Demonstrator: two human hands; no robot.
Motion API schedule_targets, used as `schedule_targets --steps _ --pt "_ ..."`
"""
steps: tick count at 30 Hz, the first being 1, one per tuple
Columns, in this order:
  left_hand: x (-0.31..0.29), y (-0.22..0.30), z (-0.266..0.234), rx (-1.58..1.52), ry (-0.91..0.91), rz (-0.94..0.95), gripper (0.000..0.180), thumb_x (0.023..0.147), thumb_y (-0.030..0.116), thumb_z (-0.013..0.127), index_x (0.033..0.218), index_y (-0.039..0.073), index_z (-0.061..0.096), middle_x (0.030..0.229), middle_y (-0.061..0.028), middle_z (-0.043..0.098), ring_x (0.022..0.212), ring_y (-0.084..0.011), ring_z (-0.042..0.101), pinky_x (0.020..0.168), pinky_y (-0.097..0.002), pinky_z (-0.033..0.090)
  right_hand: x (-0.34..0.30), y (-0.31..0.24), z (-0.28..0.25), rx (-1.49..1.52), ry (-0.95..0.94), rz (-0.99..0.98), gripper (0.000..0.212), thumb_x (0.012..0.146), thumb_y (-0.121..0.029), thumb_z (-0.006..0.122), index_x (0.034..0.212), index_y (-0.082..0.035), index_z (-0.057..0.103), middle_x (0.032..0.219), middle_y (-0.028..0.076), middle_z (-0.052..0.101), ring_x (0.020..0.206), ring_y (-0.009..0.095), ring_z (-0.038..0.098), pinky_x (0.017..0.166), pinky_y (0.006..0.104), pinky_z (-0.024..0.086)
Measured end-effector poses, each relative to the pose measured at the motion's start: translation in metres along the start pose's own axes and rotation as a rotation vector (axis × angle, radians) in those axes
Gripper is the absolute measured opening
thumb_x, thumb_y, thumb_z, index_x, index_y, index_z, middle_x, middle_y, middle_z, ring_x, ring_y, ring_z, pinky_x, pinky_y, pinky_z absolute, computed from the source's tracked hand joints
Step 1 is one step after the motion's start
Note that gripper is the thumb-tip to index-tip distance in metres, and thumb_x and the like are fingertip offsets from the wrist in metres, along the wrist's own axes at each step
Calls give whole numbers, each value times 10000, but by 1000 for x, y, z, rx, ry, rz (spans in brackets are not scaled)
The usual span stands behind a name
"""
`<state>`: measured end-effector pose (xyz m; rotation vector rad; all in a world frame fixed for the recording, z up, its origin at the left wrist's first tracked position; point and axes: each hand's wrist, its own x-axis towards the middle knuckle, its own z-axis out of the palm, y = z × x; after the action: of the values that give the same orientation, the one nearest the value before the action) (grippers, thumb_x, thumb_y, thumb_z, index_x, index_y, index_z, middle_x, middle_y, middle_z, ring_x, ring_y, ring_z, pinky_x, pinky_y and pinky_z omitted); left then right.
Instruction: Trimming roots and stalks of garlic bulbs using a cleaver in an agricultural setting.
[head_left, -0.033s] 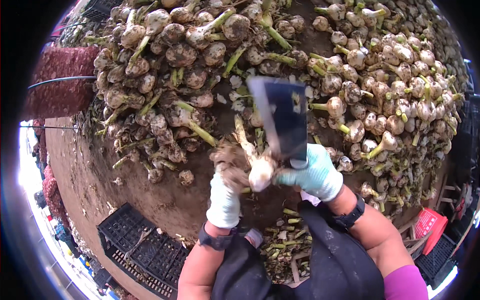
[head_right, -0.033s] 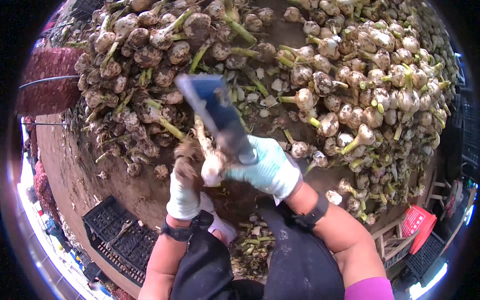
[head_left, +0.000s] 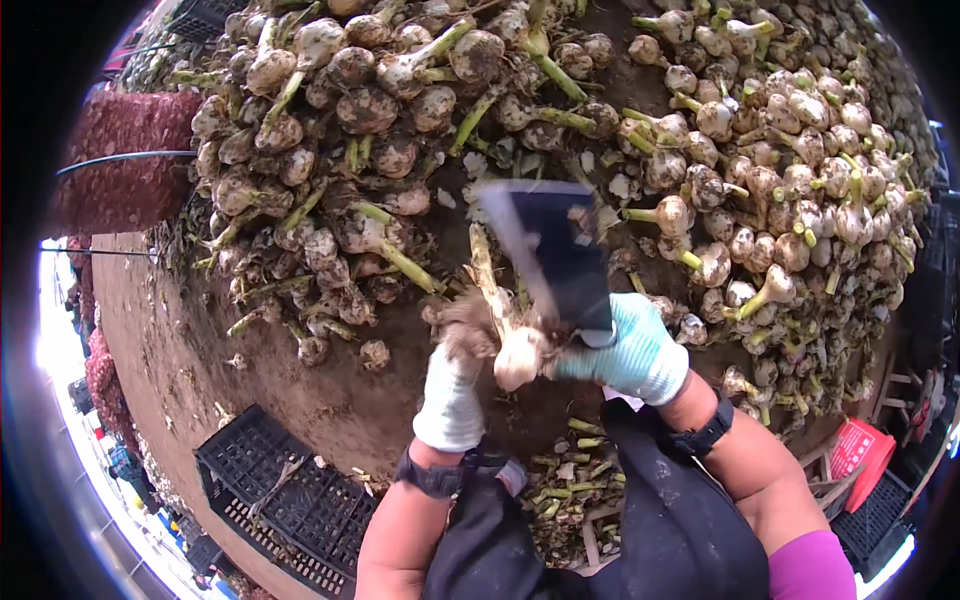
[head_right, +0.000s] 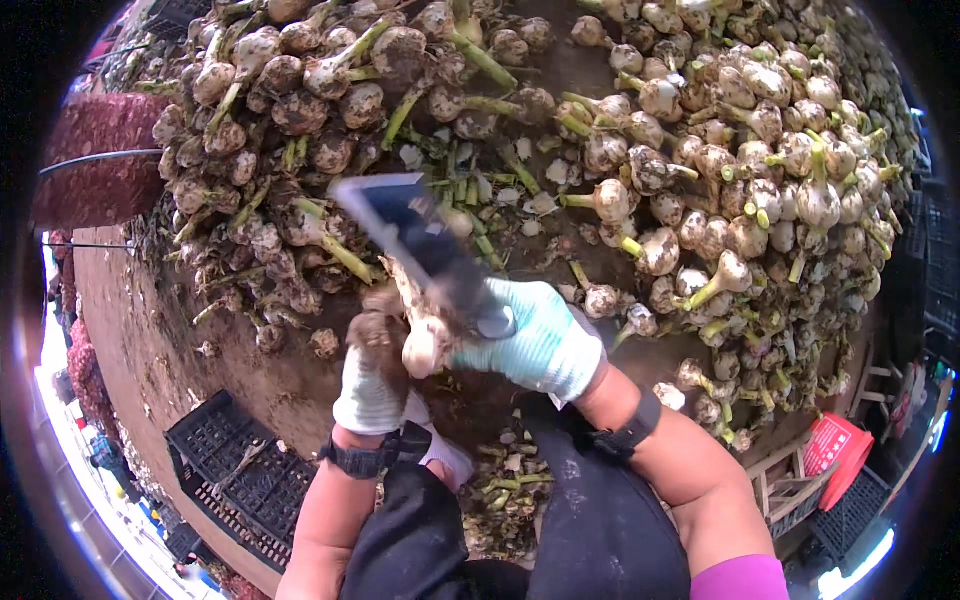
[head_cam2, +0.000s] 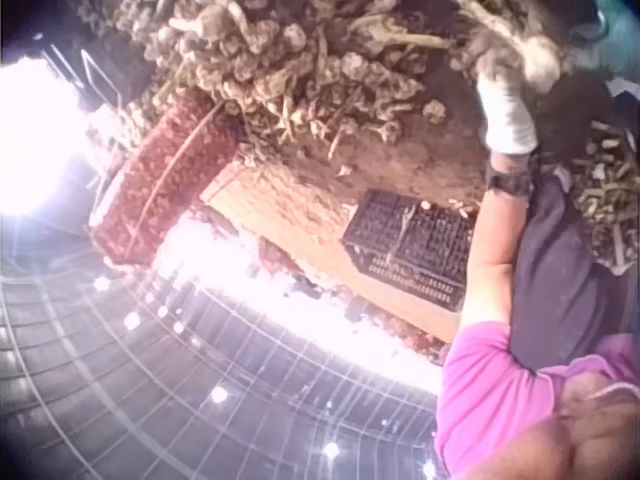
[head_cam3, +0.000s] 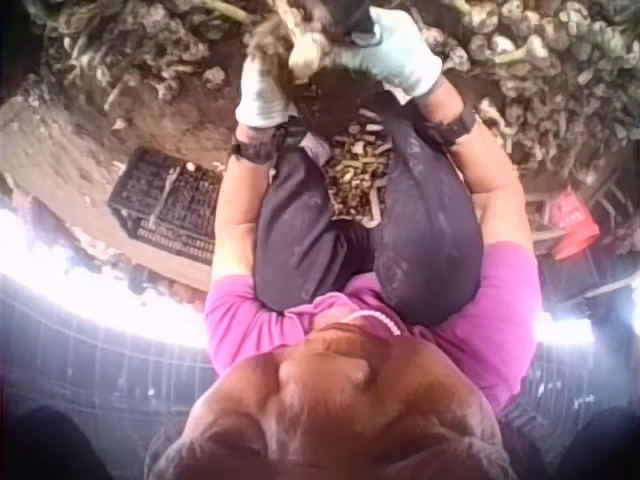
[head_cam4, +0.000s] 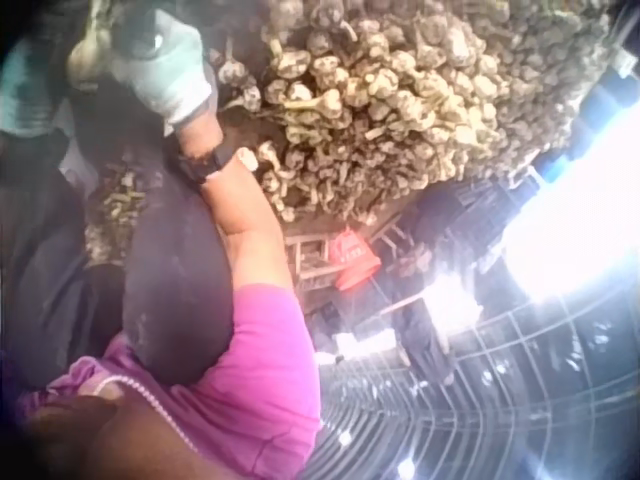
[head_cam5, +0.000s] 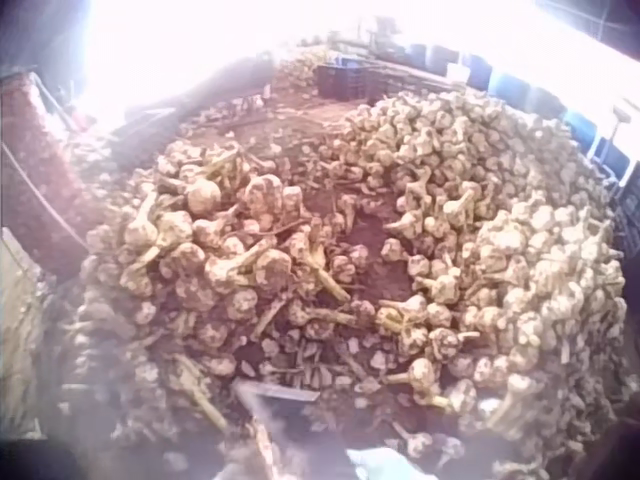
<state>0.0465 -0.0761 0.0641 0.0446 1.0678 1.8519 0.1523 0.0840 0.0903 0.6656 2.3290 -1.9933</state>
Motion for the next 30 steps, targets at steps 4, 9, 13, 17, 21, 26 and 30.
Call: schedule_targets --steps 4,9,13,17,21,26,30 --pt "-6 6 10 350 199 -155 265 791 59 582 1046 3 534 910 -71 610 785 -116 584 661 -232 480 1 15 11 -309 216 -150 291 674 -112 685 952 -61 617 814 110 620 688 255 615 634 336 497" --pt "-5 31 16 708 179 -256 307 756 -51 510 1060 -12 532 896 -96 606 729 -129 585 646 -243 492 -2 51 0 -637 118 -209 200 669 -47 606 866 -77 605 793 159 597 665 336 591 574 381 496" --pt "14 26 16 370 266 -55 477 733 -63 495 1202 -12 426 956 -102 574 745 -146 588 666 -258 499 -6 75 -12 -452 402 215 275 665 -150 713 889 -38 598 685 142 599 611 281 588 589 334 485" --pt "51 38 57 378 -156 75 557 703 -68 563 1232 9 407 1106 -103 545 974 -218 562 778 -309 489 -12 90 -30 -156 481 263 328 657 -177 743 867 9 572 662 97 600 572 182 555 566 293 459" --pt "114 5 17 2195 -196 393 479 685 43 574 1152 143 534 1197 -135 497 1156 -320 434 945 -462 346 0 72 -31 -63 467 440 308 658 -164 739 840 15 566 587 30 543 519 115 461 531 265 423" --pt "130 -18 -17 2377 -346 530 305 712 180 587 1011 124 560 1127 -126 517 1168 -300 414 987 -487 271 3 72 -29 -142 457 414 280 664 -155 731 836 -5 568 575 35 527 525 101 444 530 258 419" --pt "66 -1 11 1898 -372 720 347 603 199 678 906 92 549 1074 -120 497 1095 -339 432 947 -489 301 22 76 -32 -340 525 234 306 646 -180 752 862 -47 581 683 75 598 566 183 564 565 288 468"
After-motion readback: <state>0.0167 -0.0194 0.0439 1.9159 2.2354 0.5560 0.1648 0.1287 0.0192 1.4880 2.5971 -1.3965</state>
